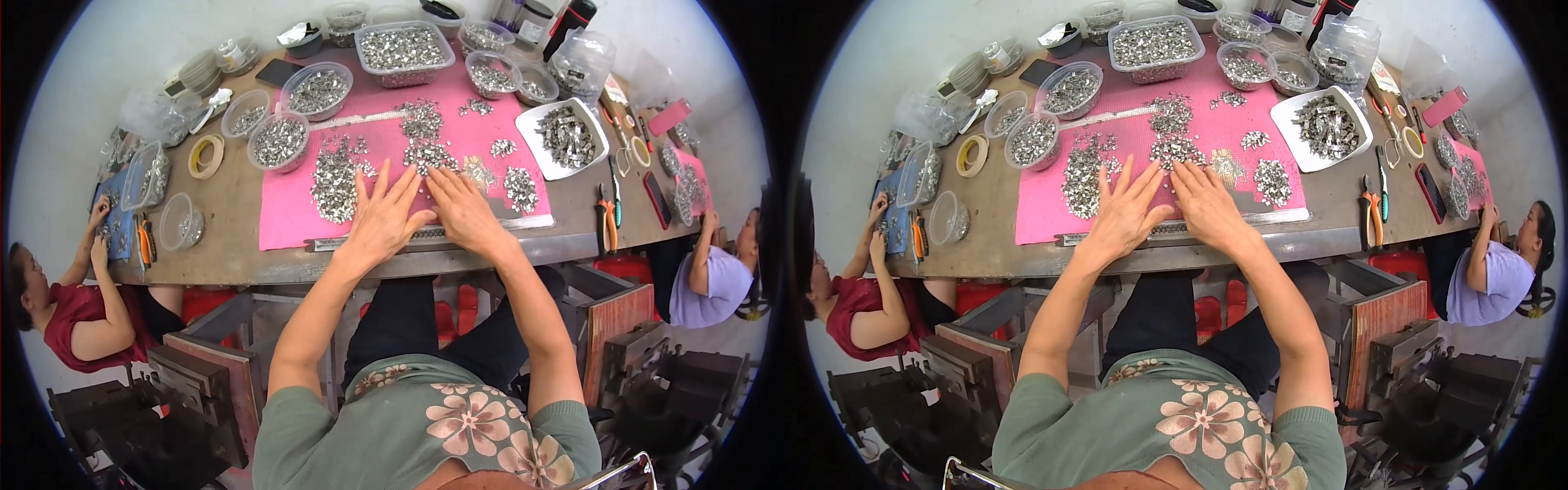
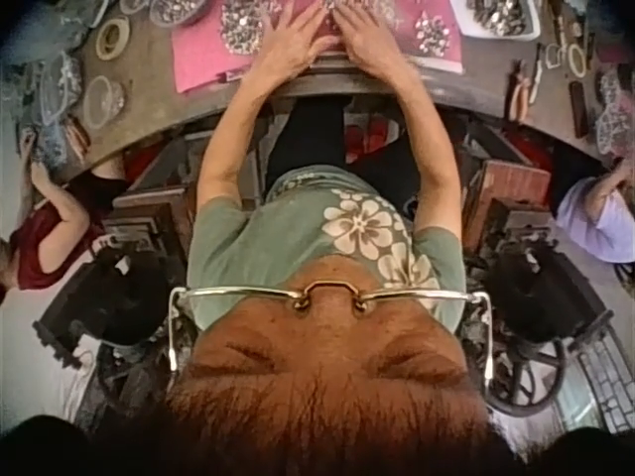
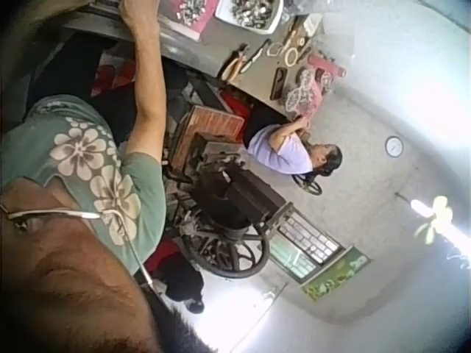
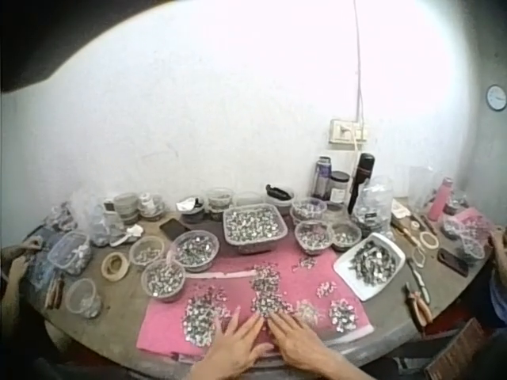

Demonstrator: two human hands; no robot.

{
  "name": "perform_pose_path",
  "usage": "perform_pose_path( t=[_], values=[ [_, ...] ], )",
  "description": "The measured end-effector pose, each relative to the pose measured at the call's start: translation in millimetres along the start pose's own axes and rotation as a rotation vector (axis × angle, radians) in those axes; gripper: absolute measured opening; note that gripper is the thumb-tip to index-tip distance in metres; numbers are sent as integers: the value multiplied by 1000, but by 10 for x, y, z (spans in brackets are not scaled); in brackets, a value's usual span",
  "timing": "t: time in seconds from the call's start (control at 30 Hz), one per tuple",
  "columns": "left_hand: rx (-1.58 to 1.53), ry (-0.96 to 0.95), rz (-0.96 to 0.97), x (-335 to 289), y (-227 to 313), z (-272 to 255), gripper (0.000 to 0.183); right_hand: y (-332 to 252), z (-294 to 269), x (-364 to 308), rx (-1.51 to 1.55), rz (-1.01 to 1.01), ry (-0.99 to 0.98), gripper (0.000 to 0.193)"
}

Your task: The person sorts small metal butterfly-shaped parts into a jig by hand, then processes them using a manual wheel press.

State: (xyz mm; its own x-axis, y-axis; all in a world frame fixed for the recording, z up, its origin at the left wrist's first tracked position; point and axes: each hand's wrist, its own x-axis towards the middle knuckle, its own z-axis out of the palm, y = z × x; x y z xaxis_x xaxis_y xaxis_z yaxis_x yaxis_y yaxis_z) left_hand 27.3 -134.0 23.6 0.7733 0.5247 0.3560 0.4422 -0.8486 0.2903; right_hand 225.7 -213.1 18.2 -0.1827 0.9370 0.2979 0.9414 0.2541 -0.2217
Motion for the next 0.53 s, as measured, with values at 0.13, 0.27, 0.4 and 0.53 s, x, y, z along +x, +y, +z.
perform_pose_path(
  t=[0.13,0.27,0.4,0.53],
  values=[
    [-75,-114,11,2,33,47,73,-118,-129,-168,59,-1,-70,52],
    [-116,-246,20,-250,113,-121,60,-47,-352,-285,162,-28,-132,43],
    [-176,-42,-34,-334,61,-163,42,80,-390,-280,314,59,-27,32],
    [-264,235,-118,-200,24,-114,14,-67,-391,-129,332,357,-194,32]
  ],
)
